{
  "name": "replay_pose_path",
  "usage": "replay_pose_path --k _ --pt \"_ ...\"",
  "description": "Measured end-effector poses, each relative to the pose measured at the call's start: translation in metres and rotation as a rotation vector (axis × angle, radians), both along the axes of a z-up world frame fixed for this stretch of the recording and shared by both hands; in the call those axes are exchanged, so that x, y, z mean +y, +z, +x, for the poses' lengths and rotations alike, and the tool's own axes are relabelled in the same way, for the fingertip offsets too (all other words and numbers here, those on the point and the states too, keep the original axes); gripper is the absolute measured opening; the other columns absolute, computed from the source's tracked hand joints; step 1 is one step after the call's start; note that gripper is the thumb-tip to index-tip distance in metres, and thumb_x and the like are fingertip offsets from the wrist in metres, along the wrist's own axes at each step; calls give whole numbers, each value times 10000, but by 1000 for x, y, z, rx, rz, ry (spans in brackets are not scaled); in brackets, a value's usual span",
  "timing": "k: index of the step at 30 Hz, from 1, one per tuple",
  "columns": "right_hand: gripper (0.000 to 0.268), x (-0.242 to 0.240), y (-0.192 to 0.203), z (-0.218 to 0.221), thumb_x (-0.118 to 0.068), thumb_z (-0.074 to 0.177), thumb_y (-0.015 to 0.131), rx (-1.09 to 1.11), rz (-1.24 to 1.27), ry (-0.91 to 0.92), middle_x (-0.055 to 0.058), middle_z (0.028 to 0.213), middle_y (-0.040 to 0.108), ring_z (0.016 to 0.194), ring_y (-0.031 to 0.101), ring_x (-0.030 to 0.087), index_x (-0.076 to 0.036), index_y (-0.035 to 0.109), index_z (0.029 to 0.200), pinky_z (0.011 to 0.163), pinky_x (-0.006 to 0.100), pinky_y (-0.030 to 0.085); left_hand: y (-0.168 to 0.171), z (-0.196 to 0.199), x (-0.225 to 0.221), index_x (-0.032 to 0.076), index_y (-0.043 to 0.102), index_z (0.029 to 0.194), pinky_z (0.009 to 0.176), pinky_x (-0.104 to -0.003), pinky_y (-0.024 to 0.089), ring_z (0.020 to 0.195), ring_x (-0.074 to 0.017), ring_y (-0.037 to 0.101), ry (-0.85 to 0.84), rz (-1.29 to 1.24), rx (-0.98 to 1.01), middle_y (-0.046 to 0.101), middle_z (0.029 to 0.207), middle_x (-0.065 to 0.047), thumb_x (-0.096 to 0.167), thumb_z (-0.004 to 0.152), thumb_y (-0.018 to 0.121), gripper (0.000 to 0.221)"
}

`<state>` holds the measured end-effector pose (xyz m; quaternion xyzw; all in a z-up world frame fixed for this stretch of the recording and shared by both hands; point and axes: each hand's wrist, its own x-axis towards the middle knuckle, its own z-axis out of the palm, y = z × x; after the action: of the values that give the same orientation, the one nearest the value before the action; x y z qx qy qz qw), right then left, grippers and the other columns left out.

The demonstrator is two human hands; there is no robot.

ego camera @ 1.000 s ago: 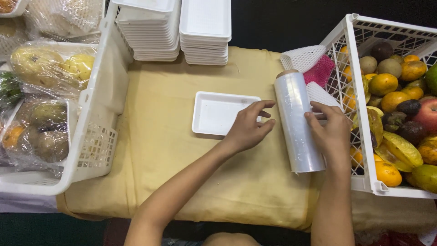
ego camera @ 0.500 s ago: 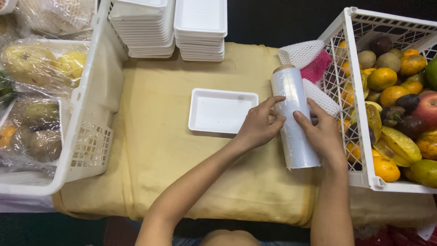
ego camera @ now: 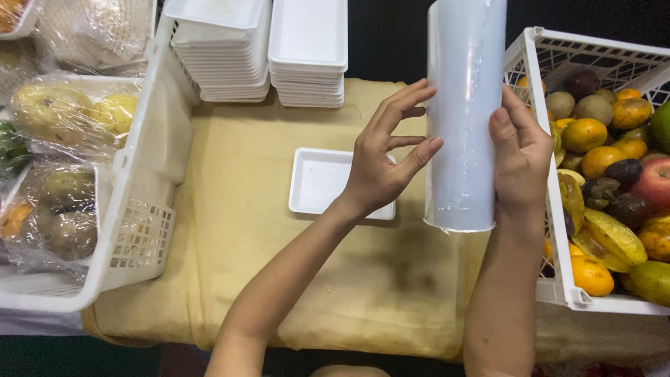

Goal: Picking fruits from a crate, placing them on a tray, and wrapping the tray with plastic film.

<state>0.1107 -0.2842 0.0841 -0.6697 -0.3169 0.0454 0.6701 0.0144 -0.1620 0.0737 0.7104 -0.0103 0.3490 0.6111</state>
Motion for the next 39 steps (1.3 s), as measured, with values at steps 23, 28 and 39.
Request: replay_pose_path --k 23,28,39 --pt "433 67 -7 13 -382 827 399 228 85 45 28 935 569 806 532 78 -57 495 1096 698 198 457 -28 23 54 124 125 1353 743 -259 440 1121 -136 393 -370 -432 140 353 1282 -44 389 753 534 773" --pt "455 54 0 10 -301 877 370 103 123 157 139 1162 497 1046 507 191 22 395 1196 857 246 445 -13 18 51 279 -35 1351 702 -232 483 787 -105 502 -326 -315 100 570 941 -73 452 764 541 840" --pt "564 38 15 6 -370 737 558 -177 -227 331 126 1328 273 1222 325 259 -152 388 1228 944 376 376 -19 41 63 113 362 1283 1098 -247 300 1277 -106 312 -38 -169 -152 336 1358 -21 170 864 570 471"
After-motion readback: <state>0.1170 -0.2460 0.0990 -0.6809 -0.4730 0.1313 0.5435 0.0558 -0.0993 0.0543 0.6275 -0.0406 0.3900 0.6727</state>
